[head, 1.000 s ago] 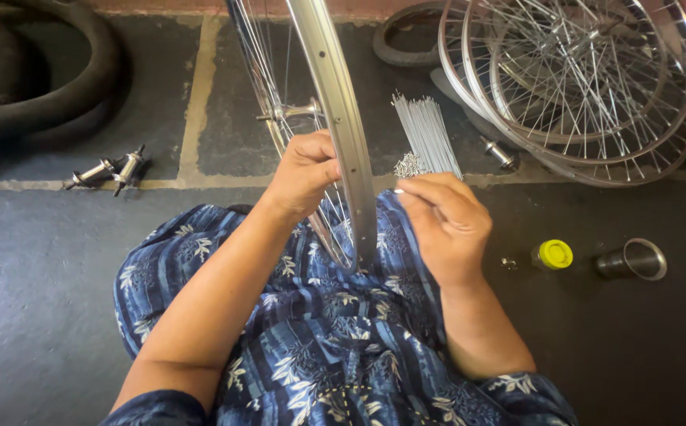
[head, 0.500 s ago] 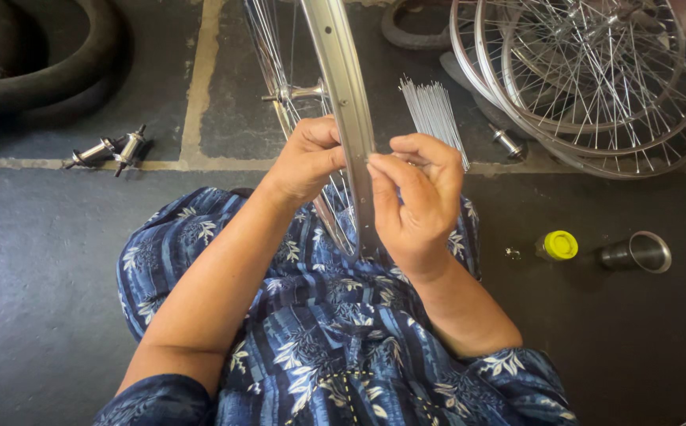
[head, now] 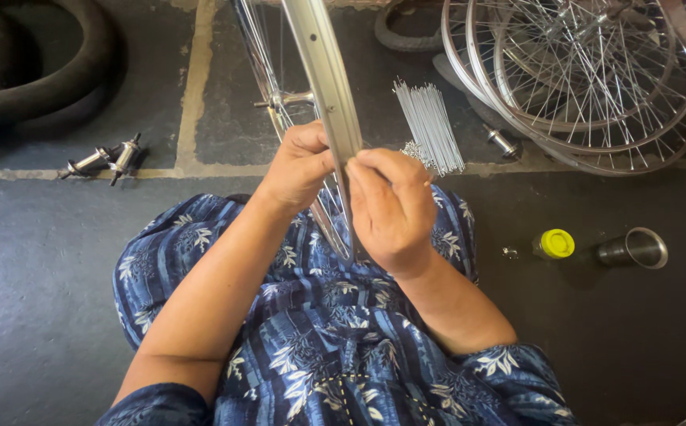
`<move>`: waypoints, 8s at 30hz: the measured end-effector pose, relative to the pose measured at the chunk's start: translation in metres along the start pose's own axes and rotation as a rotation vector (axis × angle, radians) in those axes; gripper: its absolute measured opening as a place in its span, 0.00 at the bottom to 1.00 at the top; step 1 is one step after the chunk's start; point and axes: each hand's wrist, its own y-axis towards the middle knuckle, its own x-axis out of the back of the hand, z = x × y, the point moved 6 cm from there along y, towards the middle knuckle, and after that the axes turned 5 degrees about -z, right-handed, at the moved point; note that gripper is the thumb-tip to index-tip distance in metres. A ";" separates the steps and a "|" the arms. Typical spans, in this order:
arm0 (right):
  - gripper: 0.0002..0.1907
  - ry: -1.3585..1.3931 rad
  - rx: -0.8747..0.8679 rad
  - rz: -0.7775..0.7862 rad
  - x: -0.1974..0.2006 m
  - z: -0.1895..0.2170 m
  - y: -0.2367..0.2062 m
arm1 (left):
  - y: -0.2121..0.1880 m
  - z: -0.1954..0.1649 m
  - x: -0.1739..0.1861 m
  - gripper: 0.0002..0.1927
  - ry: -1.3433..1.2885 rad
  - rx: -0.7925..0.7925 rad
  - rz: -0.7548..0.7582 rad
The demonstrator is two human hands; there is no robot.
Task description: The person sits on the floor with a bicycle wheel rim on their lap and laces spokes into it, threading each spoke through the hub flange and rim eyelets one at a time, taking new spokes from a bundle on the floor beside them.
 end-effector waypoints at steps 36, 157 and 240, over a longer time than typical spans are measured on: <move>0.16 -0.026 -0.006 0.045 -0.001 -0.001 -0.035 | -0.009 0.008 0.003 0.14 0.016 0.094 0.095; 0.13 0.533 0.183 0.657 -0.201 -0.099 -0.196 | -0.106 -0.123 0.036 0.36 0.868 -0.207 -0.495; 0.23 1.165 -1.412 -0.758 -0.186 -0.398 -0.222 | -0.082 -0.124 0.224 0.36 0.798 -0.033 -0.786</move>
